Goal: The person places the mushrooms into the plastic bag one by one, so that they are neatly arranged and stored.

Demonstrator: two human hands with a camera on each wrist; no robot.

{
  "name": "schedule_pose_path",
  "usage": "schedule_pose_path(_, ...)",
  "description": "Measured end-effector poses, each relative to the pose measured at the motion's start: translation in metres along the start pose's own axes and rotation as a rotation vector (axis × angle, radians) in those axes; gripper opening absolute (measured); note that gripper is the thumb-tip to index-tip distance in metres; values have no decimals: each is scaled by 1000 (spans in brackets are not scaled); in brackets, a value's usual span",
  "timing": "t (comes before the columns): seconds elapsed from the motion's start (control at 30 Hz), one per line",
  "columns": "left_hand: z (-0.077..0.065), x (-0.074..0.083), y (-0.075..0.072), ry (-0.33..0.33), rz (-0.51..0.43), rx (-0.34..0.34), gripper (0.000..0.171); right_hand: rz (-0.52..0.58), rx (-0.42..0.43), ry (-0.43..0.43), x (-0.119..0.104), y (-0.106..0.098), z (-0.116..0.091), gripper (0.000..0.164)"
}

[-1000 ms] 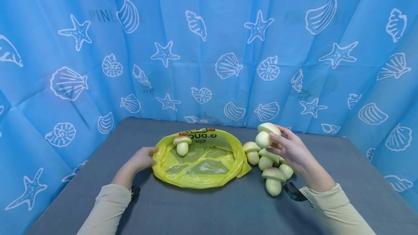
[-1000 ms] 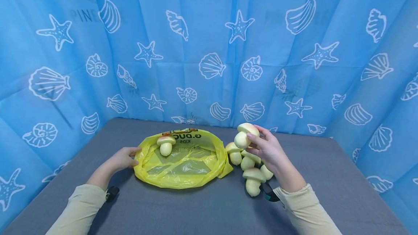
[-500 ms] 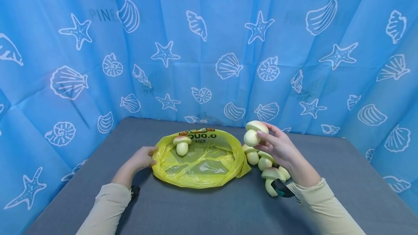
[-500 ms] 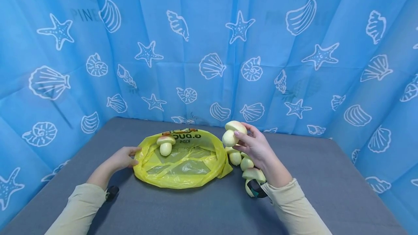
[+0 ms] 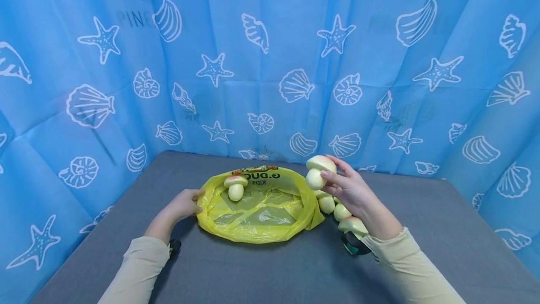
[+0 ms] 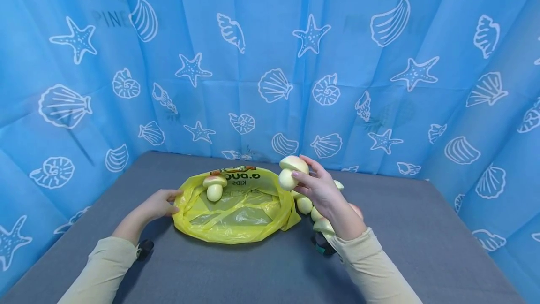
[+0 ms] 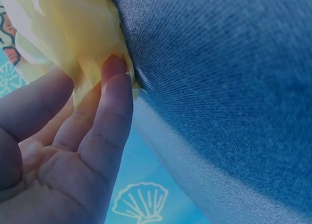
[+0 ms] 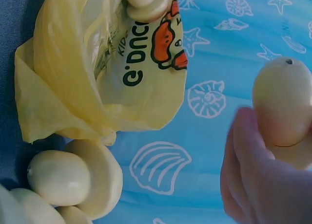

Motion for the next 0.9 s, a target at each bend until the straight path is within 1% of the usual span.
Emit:
schedule_pose_path(0.1,-1,1,0,0,-6,-7,56,3,-44,2,2,7,2,72)
schedule_pose_path(0.17,-1,2,0,3,-8,-9,56,6,-59,5,3,10,4,72)
schedule_pose_path(0.4,-1,2,0,8,-4,-5,56,-6,-45,40,8,22,8,71)
schedule_pose_path(0.67,-2,2,0,-2,1,-9,56,-21,-67,83,20,34,15,66)
schedule_pose_path(0.8,-1,2,0,-15,4,-8,56,-32,-68,96,26,39,18,67)
schedule_pose_path(0.9,0,2,0,-13,2,-11,56,-58,-86,124,33,43,20,67)
Point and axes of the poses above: each hand's wrist, its own z-axis towards the middle knuckle, its own y-axis out of the palm, x = y × z, the point moved 10 cm from there along z, towards the middle knuckle, and after that the axes turned 15 degrees about -y, right-handed, at the moved point
